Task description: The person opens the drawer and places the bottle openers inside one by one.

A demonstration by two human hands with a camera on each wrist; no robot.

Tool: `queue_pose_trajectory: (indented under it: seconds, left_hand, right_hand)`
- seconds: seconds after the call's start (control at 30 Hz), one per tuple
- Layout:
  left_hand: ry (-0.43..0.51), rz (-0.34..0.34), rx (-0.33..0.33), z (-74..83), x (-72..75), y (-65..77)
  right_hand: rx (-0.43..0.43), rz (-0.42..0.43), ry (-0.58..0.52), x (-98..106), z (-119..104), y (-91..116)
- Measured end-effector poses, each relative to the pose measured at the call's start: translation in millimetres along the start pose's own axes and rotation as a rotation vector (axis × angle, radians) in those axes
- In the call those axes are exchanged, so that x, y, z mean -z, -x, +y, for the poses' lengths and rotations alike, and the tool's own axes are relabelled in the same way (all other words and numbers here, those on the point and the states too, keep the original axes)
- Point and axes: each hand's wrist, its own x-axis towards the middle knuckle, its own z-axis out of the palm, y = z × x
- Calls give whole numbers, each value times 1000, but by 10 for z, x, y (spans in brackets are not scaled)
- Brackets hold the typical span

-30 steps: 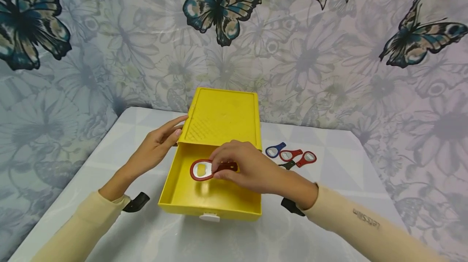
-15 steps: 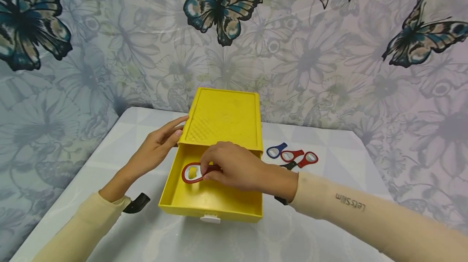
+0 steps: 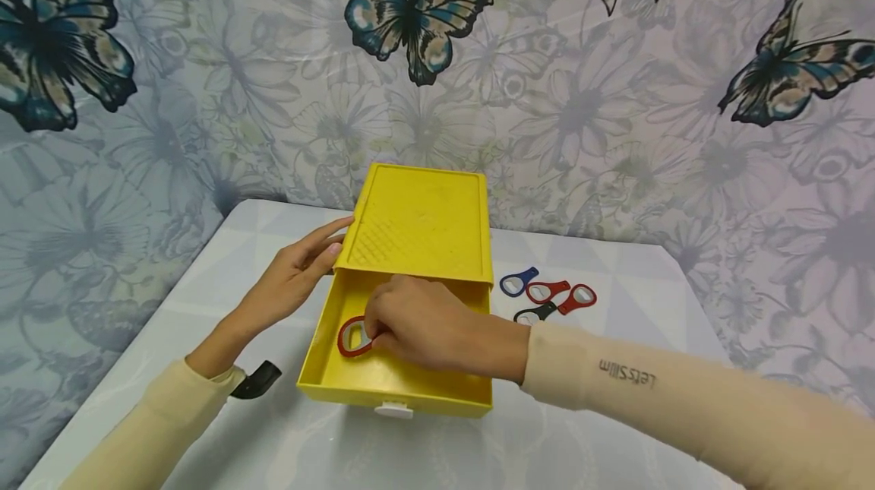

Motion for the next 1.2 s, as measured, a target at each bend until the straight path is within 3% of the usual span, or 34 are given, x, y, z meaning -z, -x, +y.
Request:
queue_pose_trajectory:
  seconds: [0.23, 0.57, 1.2]
  left_hand:
    - [-8, 5, -10, -43, -2, -12]
    - [-33, 28, -38, -356, -54, -103]
    - [-6, 19, -38, -362, -44, -110]
  right_hand:
    - [40, 6, 16, -47, 56, -77]
    - [19, 45, -17, -62, 65, -66]
    - [15, 75, -155, 67, 90, 113]
